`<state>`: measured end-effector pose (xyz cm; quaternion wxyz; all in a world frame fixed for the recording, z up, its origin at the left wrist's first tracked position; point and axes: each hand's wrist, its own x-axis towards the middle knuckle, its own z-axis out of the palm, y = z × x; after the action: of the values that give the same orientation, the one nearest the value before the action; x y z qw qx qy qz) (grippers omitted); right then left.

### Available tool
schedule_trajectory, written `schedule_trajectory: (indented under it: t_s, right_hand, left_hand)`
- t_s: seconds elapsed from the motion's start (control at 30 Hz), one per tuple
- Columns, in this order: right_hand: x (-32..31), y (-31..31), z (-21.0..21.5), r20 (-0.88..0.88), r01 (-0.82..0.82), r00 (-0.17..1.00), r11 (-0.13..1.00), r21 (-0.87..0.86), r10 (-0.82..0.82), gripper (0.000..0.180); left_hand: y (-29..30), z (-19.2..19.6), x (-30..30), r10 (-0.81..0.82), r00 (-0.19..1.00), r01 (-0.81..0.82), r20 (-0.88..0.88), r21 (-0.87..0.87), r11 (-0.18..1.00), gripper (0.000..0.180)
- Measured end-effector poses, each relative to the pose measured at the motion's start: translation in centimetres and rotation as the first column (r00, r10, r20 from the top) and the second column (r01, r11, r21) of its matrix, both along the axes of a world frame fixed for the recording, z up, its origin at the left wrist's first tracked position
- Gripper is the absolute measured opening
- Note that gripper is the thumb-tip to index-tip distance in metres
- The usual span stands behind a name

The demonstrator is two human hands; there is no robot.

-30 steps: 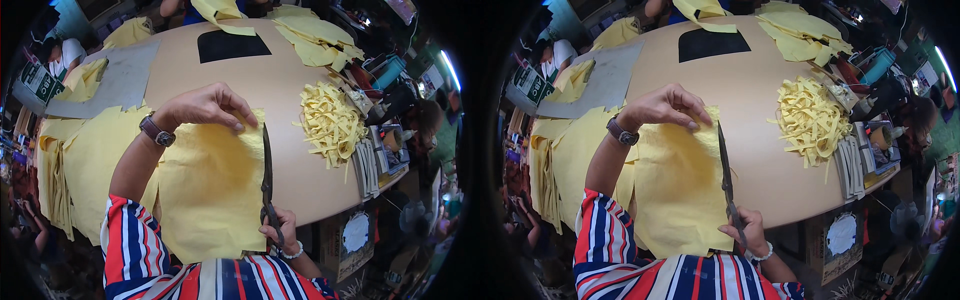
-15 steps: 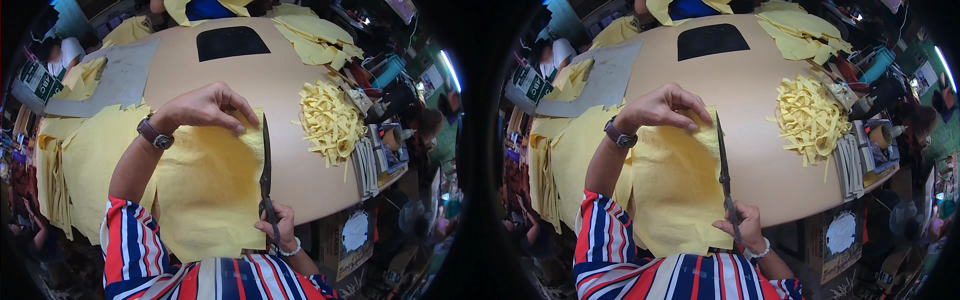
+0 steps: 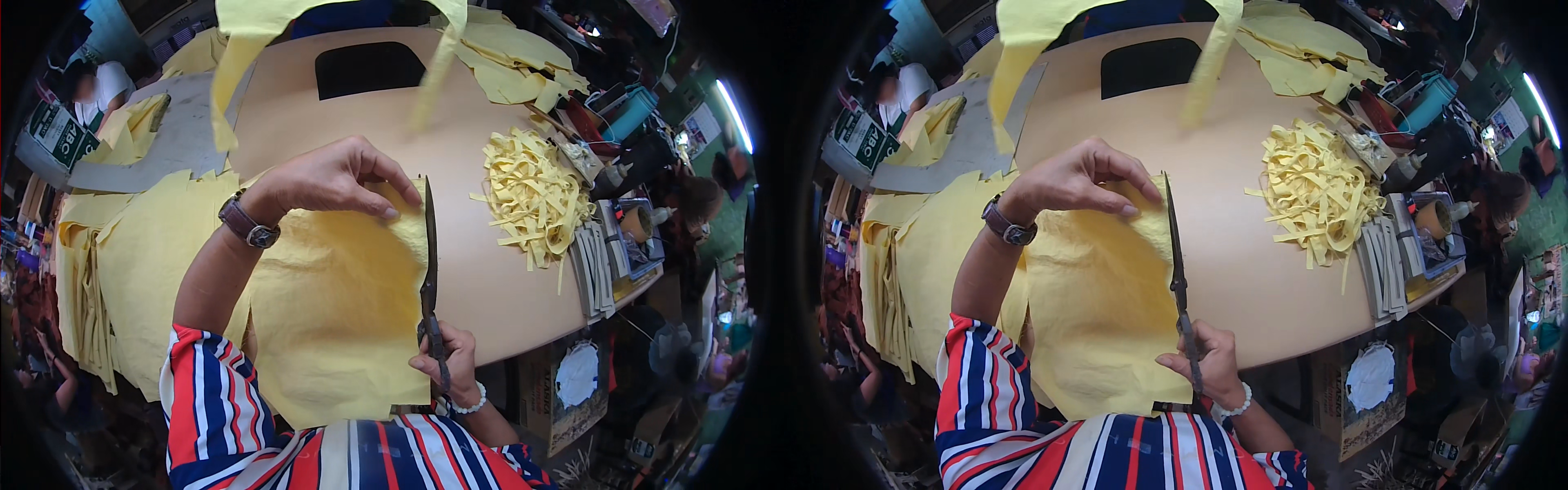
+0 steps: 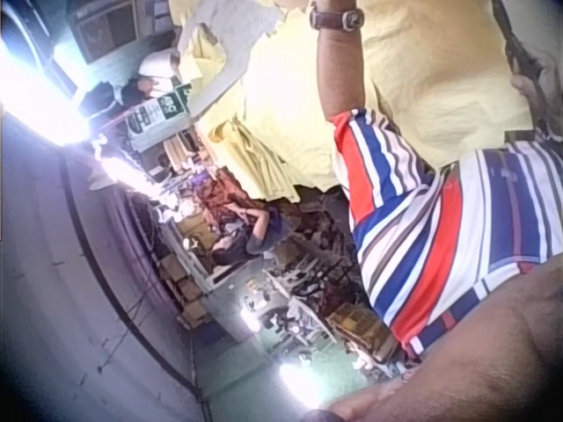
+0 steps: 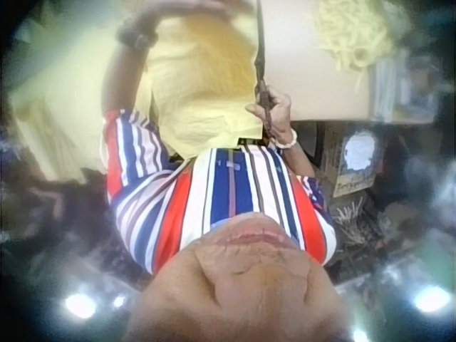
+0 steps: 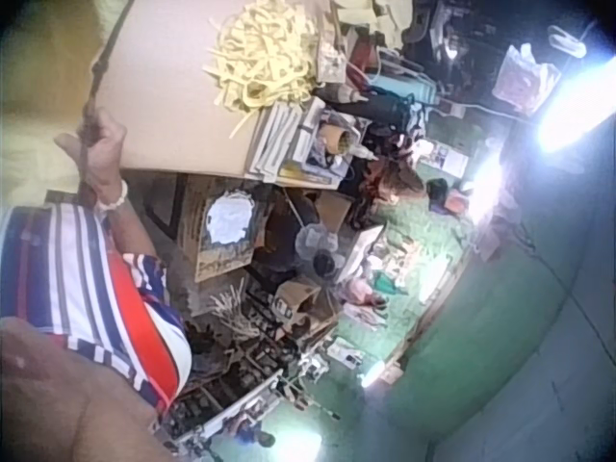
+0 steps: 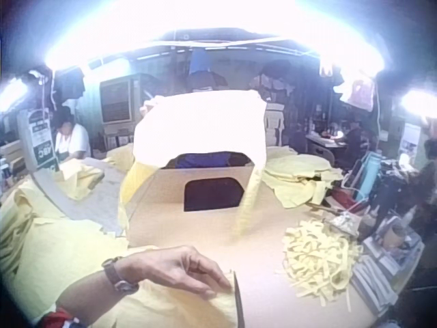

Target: The person cuts yellow fabric using large shears, following a pre-cut shape as a guide and moving the fabric across a large table in a workshop.

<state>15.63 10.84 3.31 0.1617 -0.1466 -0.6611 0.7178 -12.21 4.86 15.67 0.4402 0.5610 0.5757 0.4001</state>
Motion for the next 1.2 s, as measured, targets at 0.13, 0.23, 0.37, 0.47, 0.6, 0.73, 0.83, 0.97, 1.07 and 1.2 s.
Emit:
schedule_trajectory:
  t_s: [0.13, 0.23, 0.37, 0.47, 0.6, 0.73, 0.83, 0.97, 1.07, 1.2]
  right_hand:
    - [0.1, -0.2, 0.4, 0.044, -0.023, 0.999, 0.999, -0.025, 0.024, 0.034]
    - [0.2, -0.4, -0.1, 0.054, -0.001, 0.999, 0.999, -0.038, 0.003, 0.034]
    - [0.4, -0.6, -0.6, 0.091, 0.023, 0.996, 1.0, 0.013, -0.024, 0.034]
    - [0.4, -0.7, -0.7, 0.087, 0.032, 0.996, 0.999, 0.042, -0.036, 0.034]
    - [0.1, -0.4, -0.6, 0.024, 0.033, 0.999, 0.999, 0.022, -0.033, 0.035]
    - [-0.1, -0.3, -0.8, 0.055, 0.065, 0.996, 0.997, 0.049, -0.068, 0.035]
    - [0.2, 0.3, -0.4, 0.088, 0.106, 0.987, 0.96, 0.261, -0.132, 0.035]
    - [0.1, 4.4, 0.1, 0.27, 0.235, 0.9, 0.903, 0.359, -0.342, 0.033]
    - [-0.8, 8.5, 1.0, 0.361, 0.224, 0.774, 0.759, 0.612, -0.52, 0.031]
    - [-2.7, 12.1, 1.6, 0.32, 0.135, 0.765, 0.625, 0.769, -0.559, 0.033]
  left_hand:
    - [-0.4, 0.4, 0.0, 0.001, 1.0, 0.0, -0.022, 0.035, 0.999, 0.027]
    - [-0.2, 0.1, 0.0, -0.012, 0.997, 0.018, -0.071, 0.083, 0.996, 0.027]
    - [-0.4, 0.3, 0.0, 0.007, 0.997, -0.002, -0.077, 0.062, 0.998, 0.027]
    - [-0.5, 0.5, 0.0, 0.013, 0.996, -0.008, -0.088, 0.054, 0.999, 0.027]
    - [-0.4, 0.8, 0.5, -0.002, 0.997, 0.004, -0.082, 0.018, 1.0, 0.026]
    - [-0.2, 0.7, 0.7, -0.018, 0.995, 0.02, -0.102, 0.019, 1.0, 0.027]
    - [-0.2, 0.3, 0.3, -0.006, 0.992, 0.013, -0.123, 0.056, 0.998, 0.026]
    - [-2.0, -0.3, -0.5, 0.16, 0.985, -0.154, -0.069, 0.09, 0.984, 0.022]
    - [-3.8, -1.8, -1.6, 0.314, 0.948, -0.31, -0.04, 0.082, 0.947, 0.021]
    - [-5.8, -4.5, -1.1, 0.5, 0.863, -0.505, 0.066, 0.091, 0.859, 0.019]
